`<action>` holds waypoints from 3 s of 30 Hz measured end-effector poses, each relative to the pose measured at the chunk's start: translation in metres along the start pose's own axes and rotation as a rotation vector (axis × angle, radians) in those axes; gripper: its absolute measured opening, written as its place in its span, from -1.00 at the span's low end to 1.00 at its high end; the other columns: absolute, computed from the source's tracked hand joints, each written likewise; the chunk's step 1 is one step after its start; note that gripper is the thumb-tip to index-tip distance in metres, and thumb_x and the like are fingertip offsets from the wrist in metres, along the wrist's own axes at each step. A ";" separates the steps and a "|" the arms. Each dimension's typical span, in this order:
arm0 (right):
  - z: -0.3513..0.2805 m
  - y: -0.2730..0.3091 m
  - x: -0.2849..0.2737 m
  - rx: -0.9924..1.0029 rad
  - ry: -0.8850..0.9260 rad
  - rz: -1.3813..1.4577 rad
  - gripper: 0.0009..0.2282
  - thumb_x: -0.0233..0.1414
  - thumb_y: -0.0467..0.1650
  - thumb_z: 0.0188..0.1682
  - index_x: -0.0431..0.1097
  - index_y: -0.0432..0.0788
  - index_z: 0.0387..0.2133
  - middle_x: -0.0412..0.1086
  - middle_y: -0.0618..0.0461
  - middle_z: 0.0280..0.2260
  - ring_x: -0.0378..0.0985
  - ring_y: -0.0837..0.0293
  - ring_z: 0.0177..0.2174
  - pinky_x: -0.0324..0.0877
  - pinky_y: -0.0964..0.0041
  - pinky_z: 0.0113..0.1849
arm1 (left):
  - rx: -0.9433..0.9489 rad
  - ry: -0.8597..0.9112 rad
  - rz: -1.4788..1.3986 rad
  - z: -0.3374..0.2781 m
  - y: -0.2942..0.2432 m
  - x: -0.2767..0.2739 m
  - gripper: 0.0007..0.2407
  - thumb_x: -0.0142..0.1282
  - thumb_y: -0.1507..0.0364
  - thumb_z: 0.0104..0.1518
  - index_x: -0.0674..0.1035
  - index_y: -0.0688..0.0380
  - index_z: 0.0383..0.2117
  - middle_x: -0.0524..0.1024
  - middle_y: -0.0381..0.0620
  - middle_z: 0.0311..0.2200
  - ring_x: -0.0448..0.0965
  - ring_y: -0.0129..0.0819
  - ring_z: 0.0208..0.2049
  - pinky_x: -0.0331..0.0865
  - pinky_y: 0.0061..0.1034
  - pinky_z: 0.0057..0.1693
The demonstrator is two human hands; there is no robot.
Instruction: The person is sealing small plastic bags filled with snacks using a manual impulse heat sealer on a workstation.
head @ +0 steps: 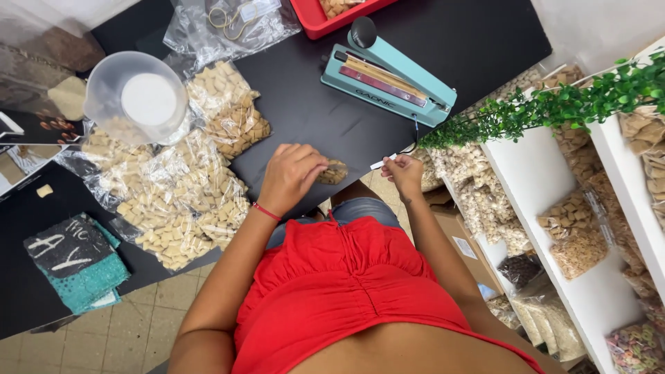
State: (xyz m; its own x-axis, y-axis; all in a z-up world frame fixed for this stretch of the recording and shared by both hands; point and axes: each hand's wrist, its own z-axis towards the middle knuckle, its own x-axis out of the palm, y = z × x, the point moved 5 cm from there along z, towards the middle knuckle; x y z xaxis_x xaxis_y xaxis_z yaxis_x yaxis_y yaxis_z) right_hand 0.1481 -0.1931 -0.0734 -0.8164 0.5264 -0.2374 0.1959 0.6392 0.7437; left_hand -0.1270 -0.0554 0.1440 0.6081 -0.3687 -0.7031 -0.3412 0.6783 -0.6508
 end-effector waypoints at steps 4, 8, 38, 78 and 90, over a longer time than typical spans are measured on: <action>-0.006 0.023 0.007 -0.246 0.044 -0.151 -0.87 0.10 -0.41 -0.02 0.40 -0.26 -0.32 0.50 -0.10 -0.50 0.58 0.24 -0.55 0.48 0.50 -0.49 | -0.037 -0.031 -0.038 0.013 0.015 0.005 -1.00 0.17 0.42 0.14 0.60 -0.04 -0.39 0.52 -0.30 -0.45 0.53 -0.36 -0.36 0.32 -0.46 -0.07; 0.013 0.027 0.021 -0.363 0.102 -0.147 -0.84 0.03 -0.48 0.03 0.42 -0.35 -0.19 0.49 -0.19 -0.48 0.58 0.18 -0.53 0.51 0.44 -0.43 | -0.011 -0.052 -0.001 0.031 0.045 0.022 -0.97 0.18 0.40 0.12 0.60 -0.08 -0.36 0.53 -0.29 -0.45 0.55 -0.34 -0.34 0.33 -0.45 -0.08; -0.081 0.157 0.040 -0.399 0.163 0.266 -0.85 0.13 -0.50 -0.06 0.39 -0.33 -0.26 0.52 -0.19 -0.39 0.63 0.16 -0.42 0.56 0.51 -0.39 | 0.026 -0.042 0.277 0.042 0.086 0.042 -0.96 0.18 0.39 0.06 0.61 -0.01 -0.44 0.58 -0.20 -0.39 0.45 -0.34 0.04 0.07 -0.26 0.29; -0.049 0.202 0.087 -0.686 0.385 -0.530 -0.70 0.21 -0.31 -0.11 0.39 0.01 -0.11 0.49 0.03 -0.15 0.50 0.05 -0.07 0.41 0.22 -0.10 | -0.364 -0.151 -0.525 0.043 0.126 0.036 -0.85 0.25 0.54 0.02 0.51 0.10 -0.34 0.39 -0.05 0.09 0.45 0.00 0.07 0.33 -0.21 0.17; -0.022 0.135 0.087 -0.486 0.163 0.042 -0.82 0.14 -0.51 -0.07 0.50 -0.10 -0.20 0.54 0.09 -0.34 0.51 0.39 -0.31 0.42 0.52 -0.20 | -0.717 -0.144 -1.045 0.025 0.144 0.074 -0.82 0.10 0.55 0.13 0.64 0.15 -0.16 0.64 -0.05 -0.28 0.63 -0.50 -0.23 0.47 -0.67 -0.03</action>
State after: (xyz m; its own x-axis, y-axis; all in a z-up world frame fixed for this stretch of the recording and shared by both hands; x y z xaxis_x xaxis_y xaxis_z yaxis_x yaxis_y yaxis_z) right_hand 0.0914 -0.0733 0.0195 -0.8947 0.4276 -0.1293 -0.0132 0.2642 0.9644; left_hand -0.1133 0.0307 0.0054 0.8766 -0.4149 0.2437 0.0633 -0.4025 -0.9132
